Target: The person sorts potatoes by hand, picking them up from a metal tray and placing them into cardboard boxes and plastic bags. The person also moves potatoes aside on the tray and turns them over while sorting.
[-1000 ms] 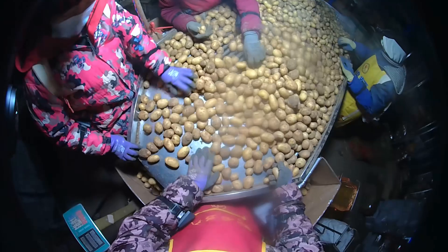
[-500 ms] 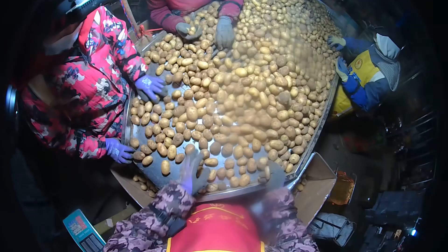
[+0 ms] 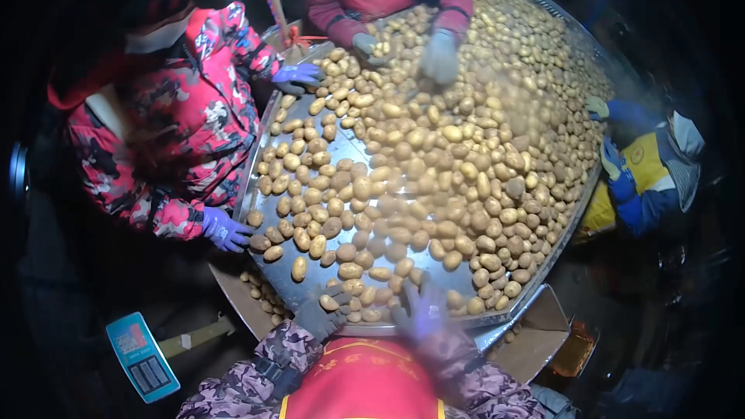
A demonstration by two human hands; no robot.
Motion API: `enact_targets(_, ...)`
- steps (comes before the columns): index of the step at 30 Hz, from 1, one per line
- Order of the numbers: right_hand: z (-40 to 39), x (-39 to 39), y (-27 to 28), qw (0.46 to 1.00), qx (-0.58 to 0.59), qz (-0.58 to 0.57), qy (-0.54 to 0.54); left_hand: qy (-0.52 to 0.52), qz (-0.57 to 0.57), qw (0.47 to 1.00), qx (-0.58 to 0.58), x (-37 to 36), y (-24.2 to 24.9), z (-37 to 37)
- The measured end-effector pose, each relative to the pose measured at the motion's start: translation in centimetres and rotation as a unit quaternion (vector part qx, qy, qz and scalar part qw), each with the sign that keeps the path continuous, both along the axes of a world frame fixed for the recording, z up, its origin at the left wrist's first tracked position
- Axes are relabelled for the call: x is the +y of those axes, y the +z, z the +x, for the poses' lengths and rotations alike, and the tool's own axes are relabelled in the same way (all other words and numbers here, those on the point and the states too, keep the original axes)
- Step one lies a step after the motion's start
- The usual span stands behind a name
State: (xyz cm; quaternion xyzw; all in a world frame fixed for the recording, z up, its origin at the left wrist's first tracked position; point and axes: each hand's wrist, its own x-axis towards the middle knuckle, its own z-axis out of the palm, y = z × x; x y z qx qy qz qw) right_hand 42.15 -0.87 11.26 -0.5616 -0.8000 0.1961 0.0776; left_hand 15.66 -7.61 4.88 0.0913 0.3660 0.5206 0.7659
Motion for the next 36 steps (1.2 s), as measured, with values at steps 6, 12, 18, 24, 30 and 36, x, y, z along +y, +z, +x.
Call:
enact_targets(6, -7.7, 4.8, -0.7, 0.979, 0.099, 0.101, 0.149, 0.033, -0.056, 0.998, 0.011, -1.0, -0.7, -2.4)
enact_targets(12, -11.8, 9.6, -4.0, 0.957, 0.081, 0.047, 0.275, 0.086, -0.092, 0.99, -0.06, -1.5, -0.6, -2.3)
enact_targets(18, -6.6, 8.2, -2.9, 0.956, -0.053, 0.085, 0.277, 0.087, -0.108, 0.971, 0.196, -3.1, -4.7, -1.7)
enact_targets(24, -14.1, 12.3, -1.1, 0.945, 0.081, 0.05, 0.314, 0.137, -0.134, 0.976, 0.101, -4.3, -7.5, -2.0)
enact_targets(30, -21.7, 9.8, -1.3, 0.971, 0.1, 0.083, 0.2, 0.203, -0.12, 0.971, -0.03, -4.9, -3.5, -3.3)
enact_targets(36, -24.0, 9.1, -1.9, 0.966, 0.212, -0.05, 0.141, 0.285, -0.105, 0.952, -0.037, -4.0, -1.4, -3.6)
